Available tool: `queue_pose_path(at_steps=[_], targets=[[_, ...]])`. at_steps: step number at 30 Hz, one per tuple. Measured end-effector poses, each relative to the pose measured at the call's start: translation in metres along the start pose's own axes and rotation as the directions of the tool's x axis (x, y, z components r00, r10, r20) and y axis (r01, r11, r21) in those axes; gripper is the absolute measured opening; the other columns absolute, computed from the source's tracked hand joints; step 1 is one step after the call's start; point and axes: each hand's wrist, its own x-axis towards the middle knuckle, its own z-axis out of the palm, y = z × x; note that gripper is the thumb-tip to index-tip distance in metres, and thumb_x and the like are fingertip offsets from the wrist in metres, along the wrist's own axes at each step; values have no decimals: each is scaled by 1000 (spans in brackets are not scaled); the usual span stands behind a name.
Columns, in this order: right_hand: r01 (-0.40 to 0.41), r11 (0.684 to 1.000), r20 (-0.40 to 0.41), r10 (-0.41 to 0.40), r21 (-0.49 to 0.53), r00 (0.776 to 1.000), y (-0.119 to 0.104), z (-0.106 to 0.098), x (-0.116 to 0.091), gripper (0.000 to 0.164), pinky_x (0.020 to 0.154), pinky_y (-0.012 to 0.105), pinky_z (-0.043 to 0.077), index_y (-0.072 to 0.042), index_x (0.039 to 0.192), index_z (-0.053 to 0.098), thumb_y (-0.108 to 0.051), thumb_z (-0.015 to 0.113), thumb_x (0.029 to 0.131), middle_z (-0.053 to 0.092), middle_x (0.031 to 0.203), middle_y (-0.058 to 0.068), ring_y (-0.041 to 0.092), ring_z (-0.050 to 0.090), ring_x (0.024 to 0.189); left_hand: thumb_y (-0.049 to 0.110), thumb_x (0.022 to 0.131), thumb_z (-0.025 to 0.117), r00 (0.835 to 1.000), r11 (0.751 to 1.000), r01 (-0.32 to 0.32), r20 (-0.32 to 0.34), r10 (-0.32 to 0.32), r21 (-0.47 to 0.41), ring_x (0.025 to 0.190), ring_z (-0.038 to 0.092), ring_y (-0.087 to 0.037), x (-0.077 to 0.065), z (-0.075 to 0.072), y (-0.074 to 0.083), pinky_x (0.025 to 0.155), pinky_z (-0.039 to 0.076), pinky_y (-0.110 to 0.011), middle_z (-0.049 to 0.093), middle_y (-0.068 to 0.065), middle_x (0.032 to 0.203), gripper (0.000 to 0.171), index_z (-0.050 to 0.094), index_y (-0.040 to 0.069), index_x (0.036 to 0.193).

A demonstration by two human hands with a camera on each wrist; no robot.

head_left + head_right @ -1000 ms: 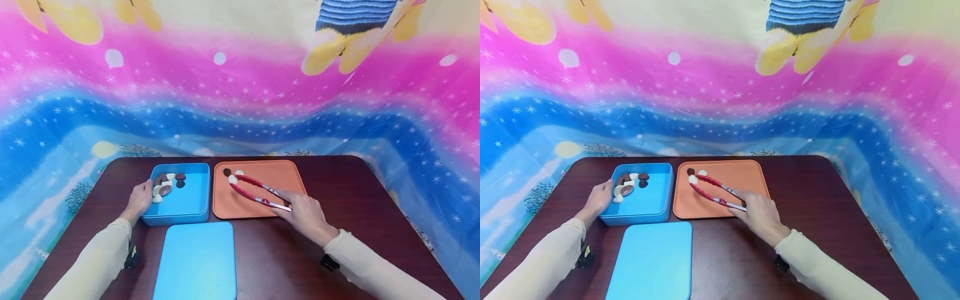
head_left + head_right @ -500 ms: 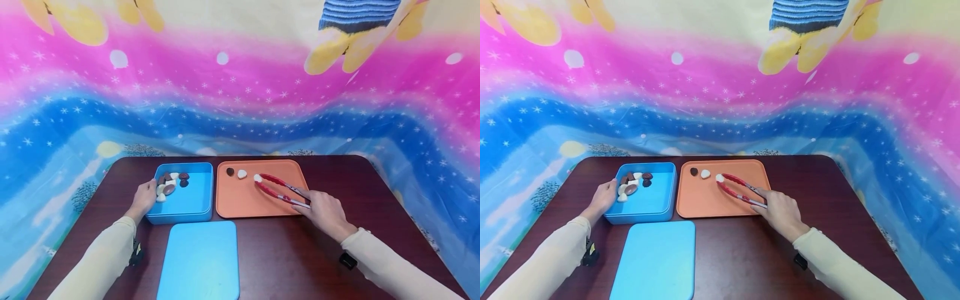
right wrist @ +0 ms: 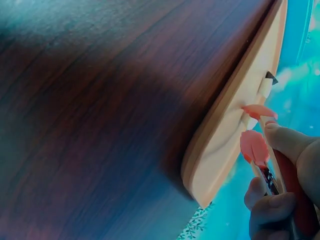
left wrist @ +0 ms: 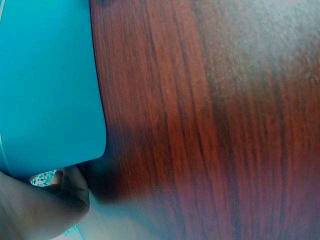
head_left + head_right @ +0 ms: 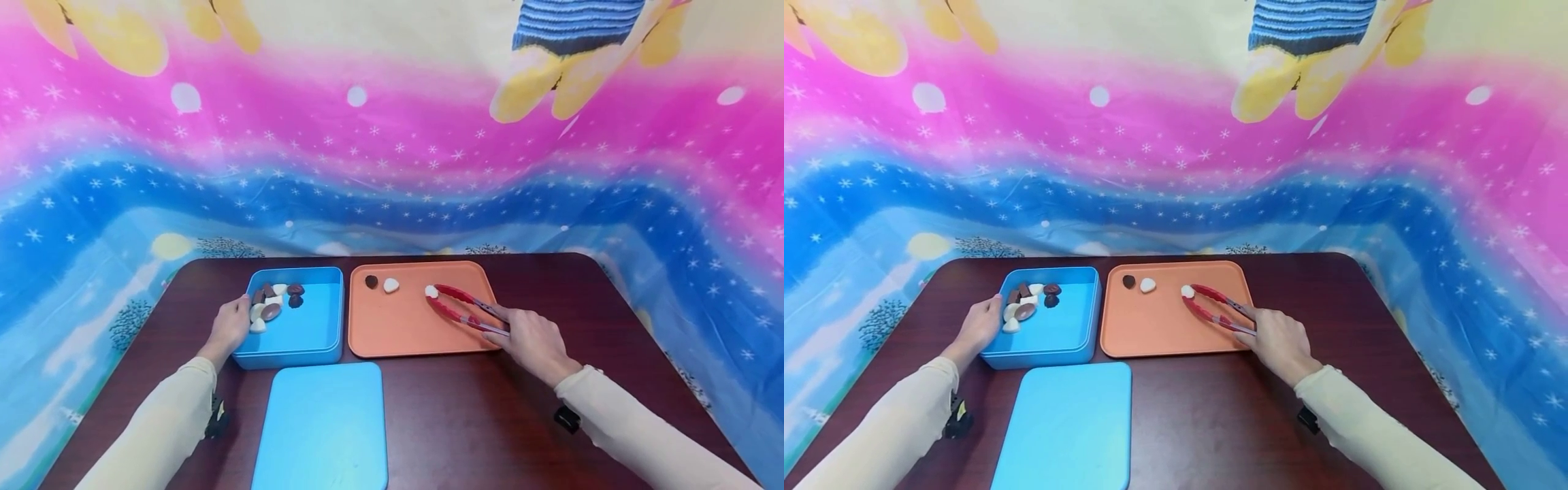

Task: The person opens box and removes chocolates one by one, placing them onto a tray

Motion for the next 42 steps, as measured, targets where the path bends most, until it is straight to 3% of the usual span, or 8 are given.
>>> queue_pose_path(at_steps=[10, 13, 17, 24, 30, 36, 38, 42], targets=[[45, 999, -53, -44, 13, 998, -6, -16, 1, 89, 52, 37, 44, -8, 147, 52, -55, 82, 78, 67, 85, 10, 22, 57, 71, 45, 110, 11, 1000, 1000, -3, -21, 3, -1, 91, 51, -31, 4, 0, -2, 80, 39, -43, 40, -10, 80, 61, 49, 0, 94], [63, 997, -56, -61, 42, 997, -14, -20, -1, 95, 58, 41, 49, -5, 149, 49, -59, 81, 78, 70, 99, 14, 24, 61, 79, 45, 110, 11, 1000, 1000, -8, -26, 8, 5, 94, 51, -32, 4, 1, -3, 82, 39, -44, 41, -10, 81, 61, 50, 1, 95], [82, 989, -42, -77, 126, 996, -30, -20, -5, 93, 57, 36, 45, -5, 148, 50, -54, 83, 77, 68, 93, 10, 20, 56, 73, 44, 110, 12, 999, 1000, -5, -38, 6, 6, 99, 52, -35, 4, 2, -4, 84, 39, -46, 44, -13, 85, 62, 52, -1, 100], [119, 966, -23, -117, 231, 993, -60, -10, -10, 87, 55, 29, 40, -11, 145, 53, -51, 87, 75, 63, 88, 4, 15, 48, 68, 43, 110, 13, 999, 1000, -5, -37, 5, -8, 111, 52, -41, 2, 2, -3, 91, 41, -52, 54, -28, 112, 66, 54, -8, 119], [171, 949, -27, -170, 265, 985, -86, 1, -8, 86, 54, 27, 40, -13, 145, 54, -51, 86, 76, 62, 85, 2, 13, 48, 67, 44, 110, 9, 1000, 1000, -2, -14, 2, 3, 127, 47, -46, 0, 0, -3, 104, 39, -60, 49, -34, 137, 71, 45, -9, 141], [189, 936, 1, -199, 296, 980, -115, 8, -1, 83, 50, 27, 34, -17, 143, 57, -55, 85, 75, 53, 72, -4, 12, 43, 58, 44, 110, 11, 999, 1000, -15, -32, 15, 12, 93, 52, -35, 1, 1, -2, 84, 40, -46, 43, -16, 83, 62, 50, -2, 96], [186, 936, 24, -202, 300, 979, -125, 10, 3, 84, 50, 28, 35, -20, 145, 56, -57, 84, 75, 52, 69, -5, 13, 45, 58, 44, 110, 12, 999, 1000, -15, -40, 16, 15, 90, 51, -31, 1, 2, -2, 82, 38, -44, 37, -9, 78, 59, 47, 2, 90], [190, 935, 49, -214, 300, 976, -144, 14, 10, 80, 49, 29, 35, -23, 141, 59, -61, 82, 75, 51, 65, -5, 13, 47, 57, 43, 110, 11, 999, 1000, -18, -41, 19, 20, 101, 52, -36, 2, 3, -3, 86, 40, -48, 47, -18, 89, 63, 53, -3, 101]])
